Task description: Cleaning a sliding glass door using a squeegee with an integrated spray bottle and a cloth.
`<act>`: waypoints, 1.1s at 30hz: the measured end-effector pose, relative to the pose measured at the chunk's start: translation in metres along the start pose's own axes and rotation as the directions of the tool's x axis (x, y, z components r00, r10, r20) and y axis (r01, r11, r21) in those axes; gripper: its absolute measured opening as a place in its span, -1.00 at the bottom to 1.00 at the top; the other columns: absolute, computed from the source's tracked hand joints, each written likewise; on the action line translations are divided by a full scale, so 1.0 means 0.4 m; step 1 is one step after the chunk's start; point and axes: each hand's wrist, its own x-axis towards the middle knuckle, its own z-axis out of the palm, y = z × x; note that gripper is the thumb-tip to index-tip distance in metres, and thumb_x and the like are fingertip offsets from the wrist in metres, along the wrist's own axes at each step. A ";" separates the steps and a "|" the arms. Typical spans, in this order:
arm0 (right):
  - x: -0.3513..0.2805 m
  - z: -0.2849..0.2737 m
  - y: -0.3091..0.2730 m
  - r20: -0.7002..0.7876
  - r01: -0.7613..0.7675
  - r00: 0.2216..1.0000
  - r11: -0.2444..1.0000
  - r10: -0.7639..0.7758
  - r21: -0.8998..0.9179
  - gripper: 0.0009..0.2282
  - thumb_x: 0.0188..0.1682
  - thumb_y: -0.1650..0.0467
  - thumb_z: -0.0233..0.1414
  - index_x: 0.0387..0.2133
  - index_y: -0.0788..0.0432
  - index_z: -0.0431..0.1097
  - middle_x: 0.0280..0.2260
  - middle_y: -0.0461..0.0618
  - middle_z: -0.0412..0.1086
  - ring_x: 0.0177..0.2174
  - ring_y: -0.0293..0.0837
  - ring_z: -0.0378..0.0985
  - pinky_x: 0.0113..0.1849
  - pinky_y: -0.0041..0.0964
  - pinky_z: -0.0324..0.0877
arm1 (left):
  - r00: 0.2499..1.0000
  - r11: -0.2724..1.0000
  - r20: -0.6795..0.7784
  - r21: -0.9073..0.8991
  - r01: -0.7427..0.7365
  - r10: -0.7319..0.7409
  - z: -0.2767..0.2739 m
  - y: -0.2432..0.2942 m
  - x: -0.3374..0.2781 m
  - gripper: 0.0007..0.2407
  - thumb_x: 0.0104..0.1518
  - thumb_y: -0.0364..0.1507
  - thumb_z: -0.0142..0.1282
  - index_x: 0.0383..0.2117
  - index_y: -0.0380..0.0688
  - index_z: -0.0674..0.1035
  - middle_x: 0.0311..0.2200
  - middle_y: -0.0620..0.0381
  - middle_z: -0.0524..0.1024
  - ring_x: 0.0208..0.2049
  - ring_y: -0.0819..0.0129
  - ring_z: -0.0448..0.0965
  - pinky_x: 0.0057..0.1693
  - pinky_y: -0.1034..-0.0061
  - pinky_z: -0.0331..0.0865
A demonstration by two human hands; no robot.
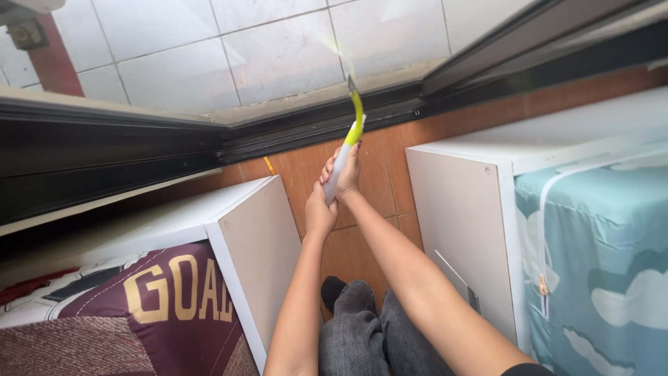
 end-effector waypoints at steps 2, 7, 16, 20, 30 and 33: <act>-0.004 0.008 0.049 -0.012 -0.017 1.000 0.991 0.015 -0.134 -0.38 0.01 -0.21 -0.38 -0.43 0.09 0.14 -0.71 -0.03 0.12 -0.77 -0.11 0.21 -0.65 -0.15 0.28 | 0.997 0.996 -0.013 -0.056 0.074 -0.075 -0.017 -0.029 -0.011 -0.59 0.07 -0.56 0.14 0.10 -0.17 0.39 -0.10 -0.27 0.57 -0.02 -0.19 0.55 0.02 0.12 0.43; 0.007 0.001 0.103 -0.027 -0.062 0.998 0.979 0.058 -0.195 -0.38 0.03 -0.19 -0.37 -0.45 0.12 0.14 -0.72 -0.02 0.15 -0.78 -0.11 0.25 -0.68 -0.15 0.30 | 0.986 0.979 -0.012 -0.120 0.164 -0.166 -0.002 -0.097 -0.023 -0.53 0.05 -0.53 0.18 0.16 -0.11 0.38 -0.06 -0.25 0.57 0.02 -0.15 0.55 0.06 0.17 0.43; -0.010 0.077 0.114 0.031 -0.102 0.990 0.835 0.141 -0.540 -0.50 0.06 -0.09 -0.25 -0.34 0.10 0.22 -0.72 -0.05 0.23 -0.78 -0.21 0.31 -0.71 -0.27 0.31 | 0.952 0.889 0.075 -0.340 0.306 -0.298 -0.007 -0.113 -0.032 -0.58 0.11 -0.47 0.18 0.12 -0.13 0.38 -0.12 -0.05 0.57 -0.10 0.13 0.58 -0.03 0.31 0.43; -0.003 0.153 0.127 -0.013 -0.113 0.988 0.656 0.156 -0.746 -0.55 0.10 -0.01 -0.23 -0.26 0.13 0.27 -0.74 -0.07 0.24 -0.79 -0.25 0.30 -0.72 -0.30 0.29 | 0.891 0.672 0.245 -0.588 0.450 -0.382 -0.015 -0.151 -0.009 -0.76 0.17 -0.49 0.10 -0.06 -0.20 0.42 -0.36 0.05 0.51 -0.41 0.32 0.46 -0.27 0.37 0.33; -0.127 0.127 0.076 0.087 0.168 0.983 0.586 -0.164 -0.793 -0.62 0.20 0.10 -0.20 -0.40 0.15 0.19 -0.76 -0.17 0.18 -0.76 -0.36 0.26 -0.72 -0.41 0.19 | 0.866 0.598 0.432 -0.634 0.490 -0.252 0.028 -0.168 -0.055 -0.80 0.16 -0.53 0.12 -0.11 -0.18 0.46 -0.41 0.18 0.50 -0.45 0.42 0.45 -0.33 0.46 0.31; -0.120 0.150 0.075 0.176 0.272 0.958 0.534 -0.225 -0.800 -0.62 0.20 0.10 -0.22 -0.40 0.15 0.19 -0.77 -0.16 0.21 -0.77 -0.35 0.30 -0.72 -0.41 0.21 | 0.919 0.655 0.336 -0.650 0.386 -0.208 0.021 -0.166 -0.029 -0.74 0.16 -0.52 0.12 -0.02 -0.11 0.44 -0.33 0.20 0.48 -0.39 0.47 0.41 -0.28 0.50 0.29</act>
